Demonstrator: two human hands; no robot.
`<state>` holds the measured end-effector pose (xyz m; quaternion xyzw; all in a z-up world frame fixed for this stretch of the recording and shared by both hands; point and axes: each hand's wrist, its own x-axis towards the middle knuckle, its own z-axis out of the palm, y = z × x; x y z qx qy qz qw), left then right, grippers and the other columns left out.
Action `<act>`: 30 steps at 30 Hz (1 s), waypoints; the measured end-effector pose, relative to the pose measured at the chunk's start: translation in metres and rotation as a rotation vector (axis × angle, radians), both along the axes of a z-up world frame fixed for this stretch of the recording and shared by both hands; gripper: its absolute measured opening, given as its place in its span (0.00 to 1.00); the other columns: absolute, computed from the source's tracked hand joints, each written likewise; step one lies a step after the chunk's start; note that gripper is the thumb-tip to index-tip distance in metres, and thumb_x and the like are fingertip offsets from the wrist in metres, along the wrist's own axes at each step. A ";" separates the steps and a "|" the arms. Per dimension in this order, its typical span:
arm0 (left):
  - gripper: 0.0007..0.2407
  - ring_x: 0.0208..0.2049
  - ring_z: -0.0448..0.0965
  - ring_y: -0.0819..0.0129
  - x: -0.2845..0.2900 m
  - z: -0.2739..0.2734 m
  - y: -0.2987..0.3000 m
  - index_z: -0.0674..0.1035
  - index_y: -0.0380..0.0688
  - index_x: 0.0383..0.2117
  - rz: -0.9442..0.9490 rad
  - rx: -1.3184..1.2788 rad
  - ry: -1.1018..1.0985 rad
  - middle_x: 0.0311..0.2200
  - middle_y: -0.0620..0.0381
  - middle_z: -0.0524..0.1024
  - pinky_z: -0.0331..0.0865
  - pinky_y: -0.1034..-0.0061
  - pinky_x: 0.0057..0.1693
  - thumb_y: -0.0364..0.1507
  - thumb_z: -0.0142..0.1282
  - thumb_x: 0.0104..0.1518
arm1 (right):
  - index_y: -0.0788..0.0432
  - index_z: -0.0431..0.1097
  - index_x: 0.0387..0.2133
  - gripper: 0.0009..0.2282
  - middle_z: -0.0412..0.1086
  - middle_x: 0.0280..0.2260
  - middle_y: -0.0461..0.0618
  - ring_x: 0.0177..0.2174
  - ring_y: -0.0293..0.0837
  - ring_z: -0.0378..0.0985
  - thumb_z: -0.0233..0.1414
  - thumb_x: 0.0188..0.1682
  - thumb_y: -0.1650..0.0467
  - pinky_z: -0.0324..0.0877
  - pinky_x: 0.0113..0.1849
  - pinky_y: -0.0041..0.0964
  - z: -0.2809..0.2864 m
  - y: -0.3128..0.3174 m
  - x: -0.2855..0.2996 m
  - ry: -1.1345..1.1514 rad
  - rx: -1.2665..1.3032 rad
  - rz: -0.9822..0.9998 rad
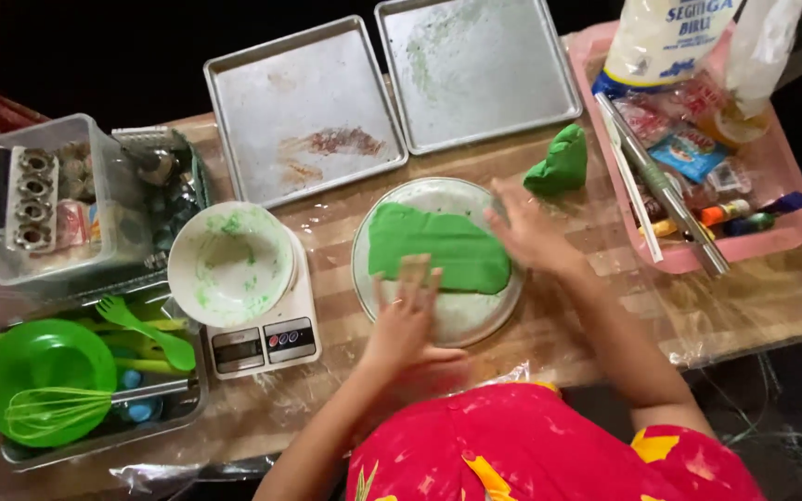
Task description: Rolling out green dough with a rolling pin and shaping it by hand on a circular board
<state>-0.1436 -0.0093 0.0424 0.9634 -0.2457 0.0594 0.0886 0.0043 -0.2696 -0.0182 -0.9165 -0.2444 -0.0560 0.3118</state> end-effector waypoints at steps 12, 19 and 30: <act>0.37 0.75 0.35 0.45 0.055 -0.107 0.082 0.53 0.51 0.73 0.229 -0.019 0.015 0.73 0.37 0.43 0.33 0.29 0.67 0.58 0.35 0.61 | 0.61 0.73 0.52 0.25 0.71 0.45 0.68 0.48 0.67 0.76 0.44 0.58 0.53 0.70 0.51 0.59 0.033 -0.016 -0.043 0.511 0.015 -0.244; 0.33 0.70 0.51 0.31 0.051 -0.107 0.099 0.61 0.39 0.68 0.185 -0.232 -0.457 0.69 0.29 0.53 0.36 0.27 0.66 0.52 0.30 0.66 | 0.61 0.68 0.56 0.18 0.70 0.51 0.61 0.54 0.59 0.72 0.43 0.61 0.62 0.63 0.57 0.53 0.113 0.026 -0.025 0.016 0.314 -0.136; 0.27 0.66 0.62 0.37 0.041 -0.118 0.106 0.72 0.48 0.60 0.008 -0.375 -0.662 0.62 0.38 0.67 0.51 0.27 0.65 0.52 0.42 0.62 | 0.68 0.48 0.68 0.41 0.47 0.69 0.67 0.69 0.62 0.45 0.39 0.54 0.45 0.48 0.62 0.64 0.039 0.162 -0.015 -0.170 -0.367 0.335</act>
